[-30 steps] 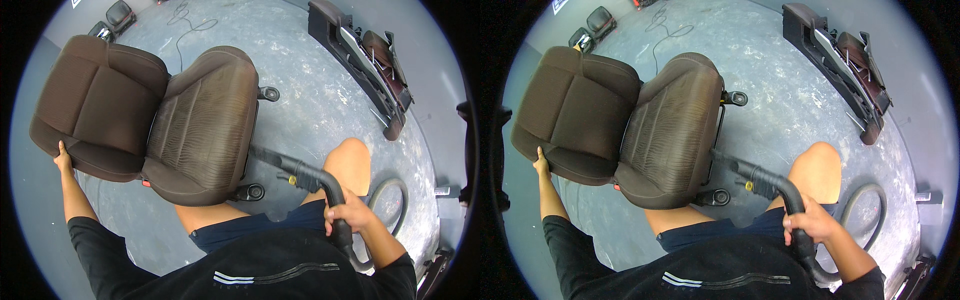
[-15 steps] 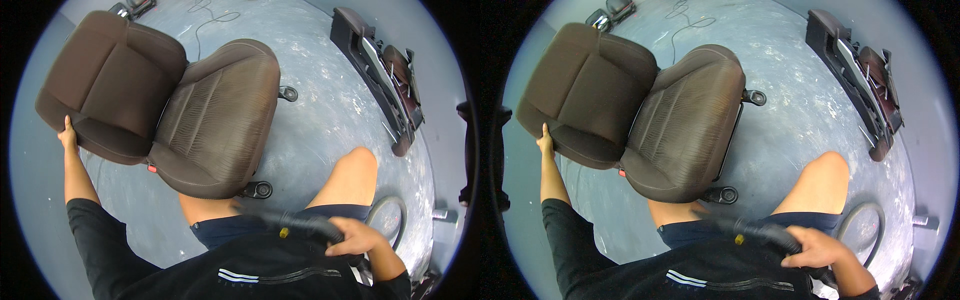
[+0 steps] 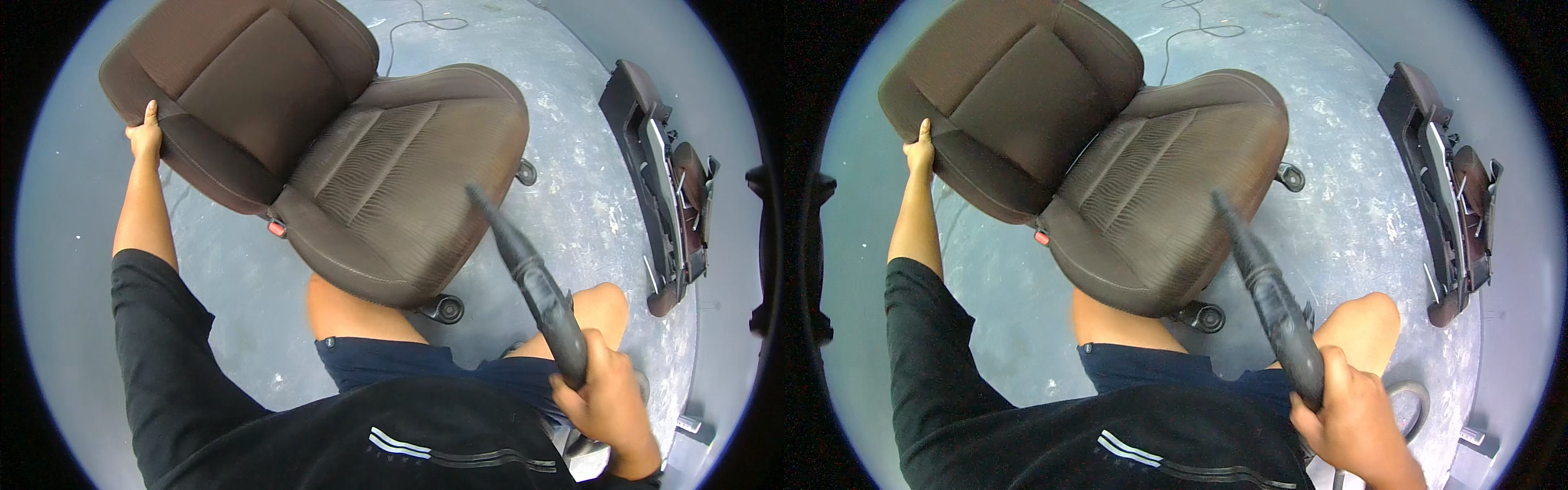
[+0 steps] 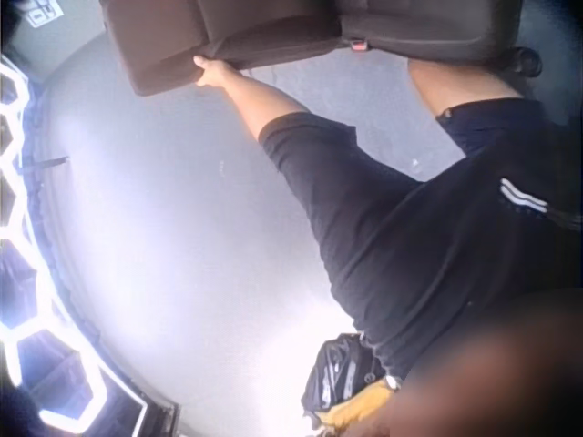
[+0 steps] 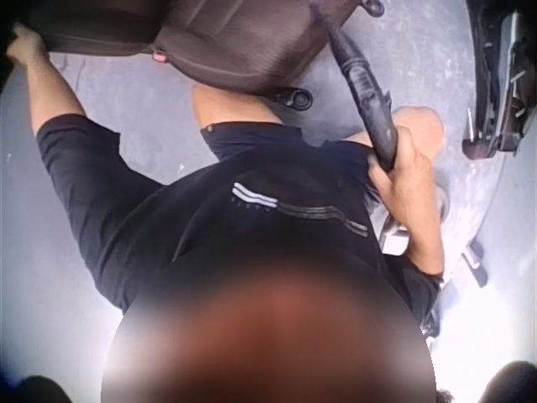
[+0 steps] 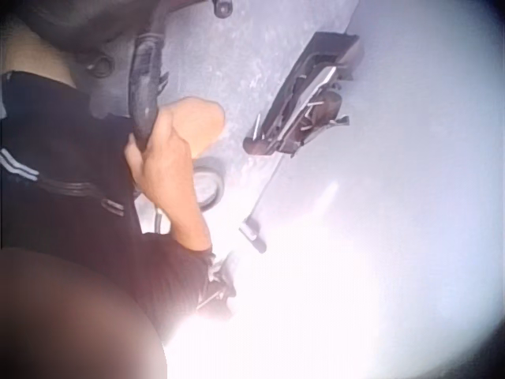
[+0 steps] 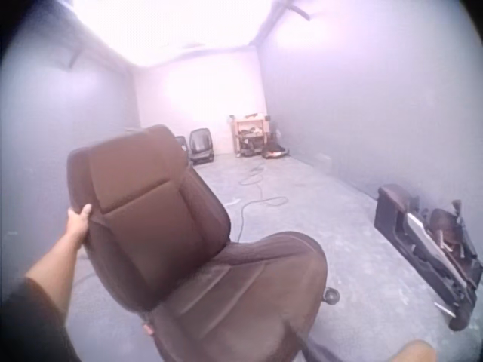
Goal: The person uses a vacuum cleaner with a hose and nozzle to clean a brown car seat. They systematically vacuum the headrest, backrest, seat cushion, and side bolsters, moving the nozzle across the fabric surfaces.
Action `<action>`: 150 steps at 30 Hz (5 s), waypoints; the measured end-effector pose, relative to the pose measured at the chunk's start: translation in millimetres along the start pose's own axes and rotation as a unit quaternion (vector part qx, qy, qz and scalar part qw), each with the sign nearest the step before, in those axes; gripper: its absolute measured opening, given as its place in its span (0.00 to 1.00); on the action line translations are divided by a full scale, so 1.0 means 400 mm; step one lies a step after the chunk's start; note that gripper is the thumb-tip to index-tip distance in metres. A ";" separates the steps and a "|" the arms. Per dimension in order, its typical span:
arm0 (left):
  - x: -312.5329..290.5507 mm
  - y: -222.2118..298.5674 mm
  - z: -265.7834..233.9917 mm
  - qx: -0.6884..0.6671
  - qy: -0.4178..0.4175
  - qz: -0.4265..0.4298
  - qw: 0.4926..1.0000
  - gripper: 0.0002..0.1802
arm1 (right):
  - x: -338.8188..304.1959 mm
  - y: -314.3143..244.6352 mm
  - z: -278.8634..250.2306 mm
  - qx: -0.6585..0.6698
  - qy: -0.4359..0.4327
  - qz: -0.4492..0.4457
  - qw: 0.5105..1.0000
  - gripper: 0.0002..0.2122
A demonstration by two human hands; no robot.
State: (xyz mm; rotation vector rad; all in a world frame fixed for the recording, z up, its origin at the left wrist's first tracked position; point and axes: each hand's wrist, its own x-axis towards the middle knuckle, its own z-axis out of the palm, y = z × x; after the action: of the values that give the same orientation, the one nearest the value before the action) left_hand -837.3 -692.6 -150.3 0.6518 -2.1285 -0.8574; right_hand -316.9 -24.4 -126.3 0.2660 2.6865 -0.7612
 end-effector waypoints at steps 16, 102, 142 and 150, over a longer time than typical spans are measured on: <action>-0.158 0.090 -0.027 -0.016 0.035 -0.010 0.999 0.70 | 0.147 -0.110 -0.056 -0.021 -0.159 -0.183 0.970 0.21; -0.494 0.225 -0.063 -0.084 0.063 0.120 0.987 0.62 | 0.857 -0.394 0.656 0.717 -0.229 0.022 0.657 0.12; -0.516 0.252 -0.067 -0.066 0.124 0.085 0.986 0.60 | 0.926 -0.341 0.449 -0.210 -0.012 -0.466 0.859 0.11; -0.514 0.245 -0.088 -0.081 0.088 0.097 0.988 0.62 | 1.038 -0.299 0.243 0.279 -0.189 -0.173 0.925 0.20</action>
State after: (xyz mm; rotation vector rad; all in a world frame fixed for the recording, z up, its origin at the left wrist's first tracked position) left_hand -703.9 -504.7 -151.1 0.4120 -1.9043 -0.8240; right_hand -707.3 -140.8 -299.8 -0.2188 2.1208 -1.5093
